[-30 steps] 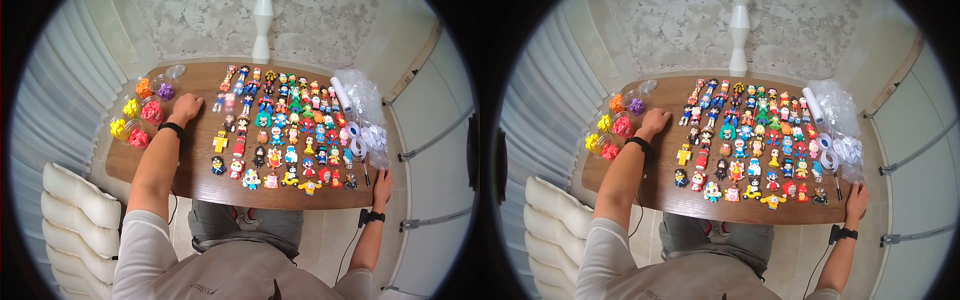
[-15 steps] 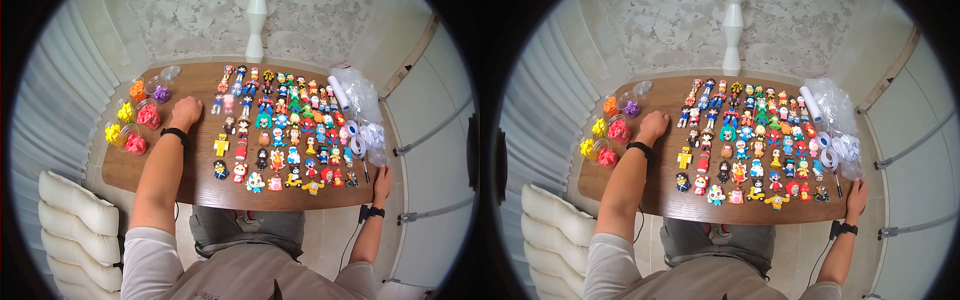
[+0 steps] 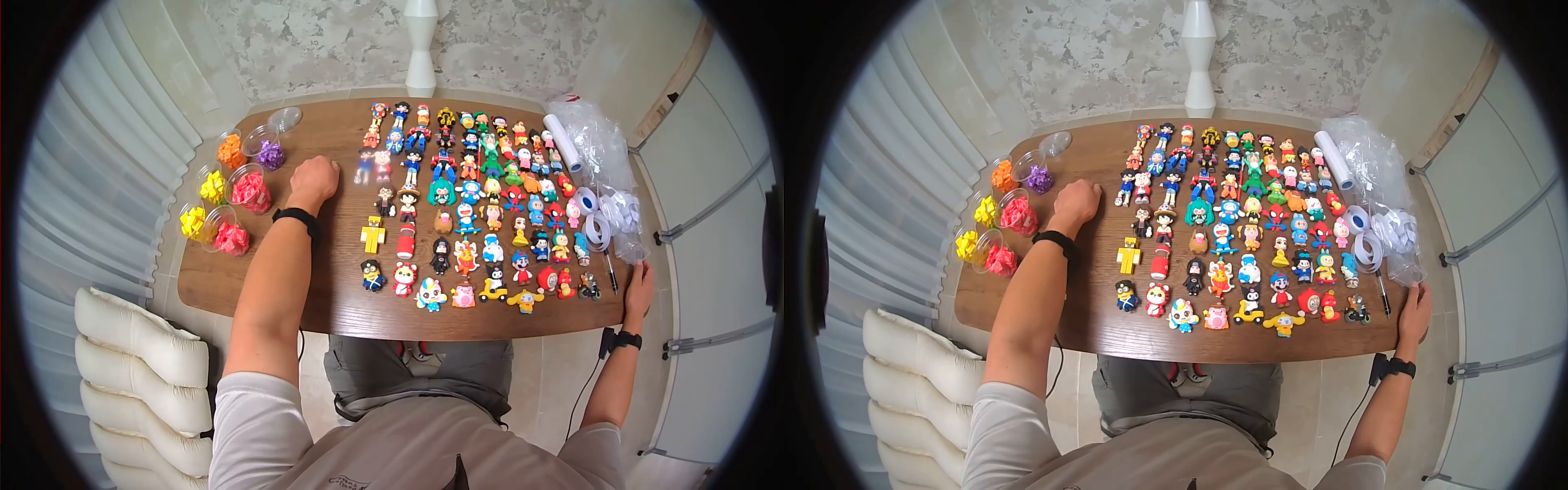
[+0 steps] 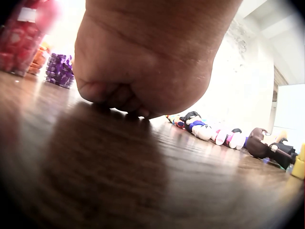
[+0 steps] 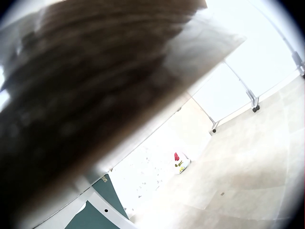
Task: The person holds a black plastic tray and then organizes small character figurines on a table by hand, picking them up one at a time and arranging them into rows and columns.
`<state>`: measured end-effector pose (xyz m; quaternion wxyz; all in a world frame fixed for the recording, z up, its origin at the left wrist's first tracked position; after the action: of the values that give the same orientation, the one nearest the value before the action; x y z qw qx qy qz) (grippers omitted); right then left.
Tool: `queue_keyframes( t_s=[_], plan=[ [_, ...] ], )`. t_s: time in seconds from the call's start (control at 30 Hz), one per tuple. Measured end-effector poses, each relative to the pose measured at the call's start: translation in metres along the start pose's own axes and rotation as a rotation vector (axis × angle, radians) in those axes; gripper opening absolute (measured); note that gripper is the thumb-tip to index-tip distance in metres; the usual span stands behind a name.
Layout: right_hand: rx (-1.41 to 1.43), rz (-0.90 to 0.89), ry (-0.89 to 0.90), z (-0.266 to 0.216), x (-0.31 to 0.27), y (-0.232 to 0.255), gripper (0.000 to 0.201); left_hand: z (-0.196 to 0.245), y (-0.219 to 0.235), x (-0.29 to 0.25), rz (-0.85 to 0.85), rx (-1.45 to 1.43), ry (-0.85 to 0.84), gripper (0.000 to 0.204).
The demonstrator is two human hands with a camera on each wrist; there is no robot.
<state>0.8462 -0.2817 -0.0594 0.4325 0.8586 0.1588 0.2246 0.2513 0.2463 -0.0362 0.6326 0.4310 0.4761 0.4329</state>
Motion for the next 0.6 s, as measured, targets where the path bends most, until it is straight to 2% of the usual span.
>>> queue_keyframes(
  t_s=[0.6],
  plan=[
    [0.047,0.043,-0.008,-0.0031,-0.0044,0.0041,0.051,-0.0004,-0.0001,0.0012,-0.015,-0.001,0.011,0.047]
  ],
)
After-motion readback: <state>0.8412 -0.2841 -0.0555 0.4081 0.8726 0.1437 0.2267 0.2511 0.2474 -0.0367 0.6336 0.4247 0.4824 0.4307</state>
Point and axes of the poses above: each hand's wrist, its own x-axis towards the middle knuckle, its own y-axis out of the back of the hand, z = x × y, the point moved 7 cm from there along x, towards the middle knuckle, and after that the axes turned 10 degrees about -z, right-handed, at the moved point
